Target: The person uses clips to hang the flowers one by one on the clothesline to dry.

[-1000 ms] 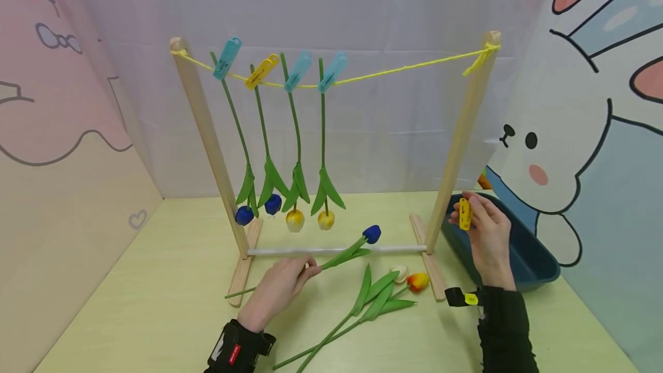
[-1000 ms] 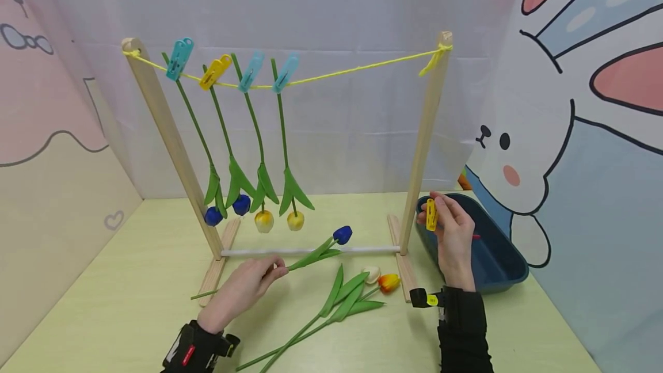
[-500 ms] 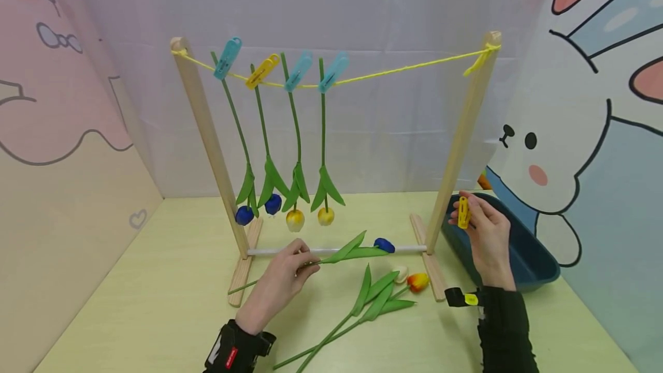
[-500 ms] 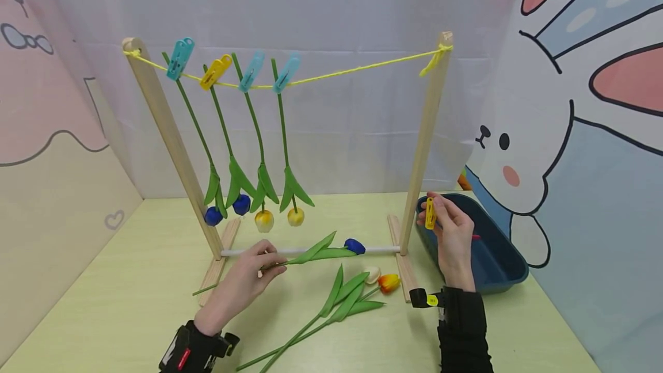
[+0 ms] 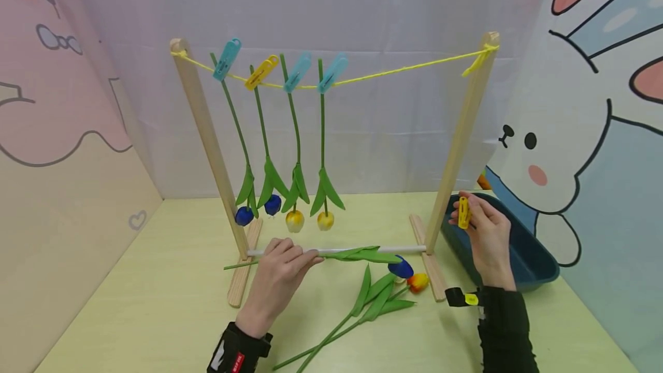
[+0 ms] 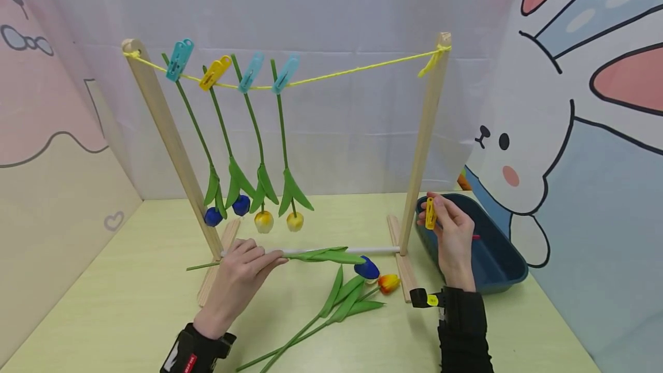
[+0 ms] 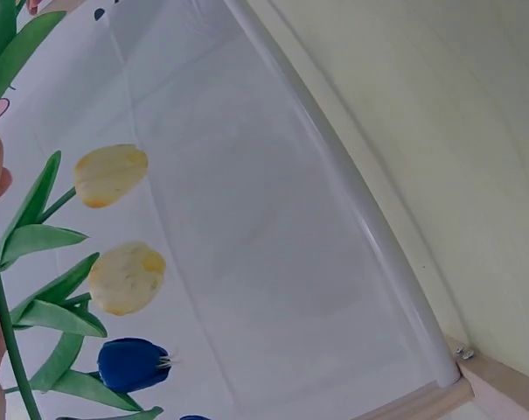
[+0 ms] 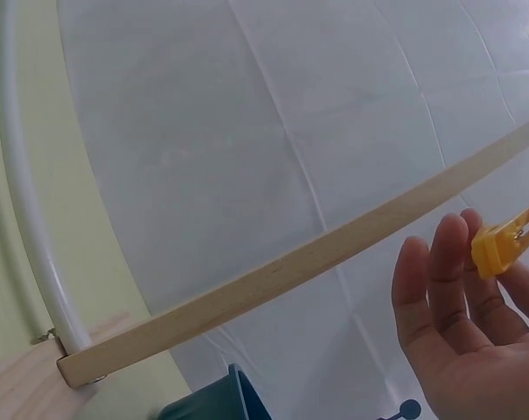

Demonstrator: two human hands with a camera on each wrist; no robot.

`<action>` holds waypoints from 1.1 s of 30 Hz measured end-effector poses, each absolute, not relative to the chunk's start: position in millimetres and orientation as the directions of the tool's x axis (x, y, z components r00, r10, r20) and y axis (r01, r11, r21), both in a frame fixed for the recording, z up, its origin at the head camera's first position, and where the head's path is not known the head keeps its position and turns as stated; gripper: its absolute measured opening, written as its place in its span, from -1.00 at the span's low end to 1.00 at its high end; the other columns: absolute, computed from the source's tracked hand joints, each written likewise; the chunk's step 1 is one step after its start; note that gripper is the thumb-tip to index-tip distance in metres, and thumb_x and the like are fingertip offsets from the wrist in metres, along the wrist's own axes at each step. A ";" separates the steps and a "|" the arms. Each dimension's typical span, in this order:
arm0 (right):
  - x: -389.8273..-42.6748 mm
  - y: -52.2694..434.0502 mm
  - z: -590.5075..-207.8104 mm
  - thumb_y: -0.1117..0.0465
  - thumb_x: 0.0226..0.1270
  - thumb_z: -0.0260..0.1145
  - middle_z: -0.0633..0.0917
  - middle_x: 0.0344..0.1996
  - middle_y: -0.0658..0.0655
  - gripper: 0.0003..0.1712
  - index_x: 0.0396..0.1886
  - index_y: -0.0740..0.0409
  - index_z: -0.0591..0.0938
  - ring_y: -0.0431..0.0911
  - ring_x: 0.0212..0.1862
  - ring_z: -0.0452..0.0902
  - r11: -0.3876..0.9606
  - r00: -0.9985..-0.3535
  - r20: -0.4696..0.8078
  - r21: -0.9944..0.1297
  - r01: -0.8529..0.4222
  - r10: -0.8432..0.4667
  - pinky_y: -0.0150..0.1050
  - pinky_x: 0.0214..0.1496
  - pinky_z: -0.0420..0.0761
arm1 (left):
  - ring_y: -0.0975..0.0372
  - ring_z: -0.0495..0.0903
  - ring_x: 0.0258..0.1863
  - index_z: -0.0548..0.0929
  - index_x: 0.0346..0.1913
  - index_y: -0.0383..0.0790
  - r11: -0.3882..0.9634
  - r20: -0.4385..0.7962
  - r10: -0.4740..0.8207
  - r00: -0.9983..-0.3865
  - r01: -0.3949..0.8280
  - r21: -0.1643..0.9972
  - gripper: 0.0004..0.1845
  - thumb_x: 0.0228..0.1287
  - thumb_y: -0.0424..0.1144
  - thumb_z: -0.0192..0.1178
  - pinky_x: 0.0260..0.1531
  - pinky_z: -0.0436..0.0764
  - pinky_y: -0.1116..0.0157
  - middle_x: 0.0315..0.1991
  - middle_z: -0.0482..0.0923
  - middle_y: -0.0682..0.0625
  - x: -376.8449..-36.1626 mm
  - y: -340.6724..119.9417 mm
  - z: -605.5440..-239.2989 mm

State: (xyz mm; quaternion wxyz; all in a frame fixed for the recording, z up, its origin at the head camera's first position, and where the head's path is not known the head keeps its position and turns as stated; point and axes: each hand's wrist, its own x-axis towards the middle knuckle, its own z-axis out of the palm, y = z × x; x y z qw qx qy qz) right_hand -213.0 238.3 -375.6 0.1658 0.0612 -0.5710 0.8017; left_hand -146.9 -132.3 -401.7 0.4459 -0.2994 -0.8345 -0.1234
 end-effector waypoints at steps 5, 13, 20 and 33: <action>-213.2 238.7 -375.6 0.11 0.53 0.20 0.74 -0.28 0.00 -0.74 -0.01 0.10 0.73 -0.17 -0.34 0.65 -0.297 -0.938 0.288 -0.894 -0.336 0.195 -0.42 -0.19 0.73 | 0.29 0.44 -0.67 0.83 -0.33 0.00 0.851 0.891 0.342 -0.299 0.501 -0.159 -0.58 0.54 0.05 0.03 -0.59 0.29 0.41 -0.68 0.54 0.16 -147.1 -131.9 -400.4; -213.8 238.9 -375.2 0.12 0.53 0.21 0.74 -0.28 0.01 -0.74 -0.01 0.11 0.73 -0.16 -0.34 0.64 -0.303 -0.939 0.287 -0.892 -0.335 0.191 -0.42 -0.20 0.72 | 0.29 0.52 -0.78 0.85 -0.31 -0.04 0.873 0.929 0.251 -0.273 0.479 -0.095 -0.59 0.53 0.04 0.06 -0.82 0.10 0.48 -0.66 0.70 0.12 -146.2 -133.8 -399.8; -214.0 239.5 -374.7 0.13 0.53 0.20 0.74 -0.28 0.01 -0.74 -0.01 0.13 0.73 -0.16 -0.34 0.65 -0.313 -0.939 0.291 -0.888 -0.337 0.185 -0.41 -0.20 0.73 | 0.21 0.68 -0.68 0.84 -0.26 -0.25 0.804 0.931 0.148 -0.335 0.588 0.084 -0.66 0.46 -0.07 0.19 -0.77 0.37 0.47 -0.52 0.78 -0.04 -147.1 -134.2 -397.3; -212.0 238.8 -375.6 0.10 0.52 0.21 0.73 -0.28 -0.01 -0.75 -0.02 0.07 0.73 -0.17 -0.34 0.63 -0.285 -0.939 0.287 -0.899 -0.333 0.189 -0.42 -0.18 0.72 | 0.35 0.73 -0.54 0.79 -0.13 -0.40 0.347 0.789 -0.113 -0.604 0.720 0.601 -0.73 0.12 -0.65 0.32 -0.82 0.12 0.52 -0.39 0.78 -0.27 -143.2 -131.0 -389.0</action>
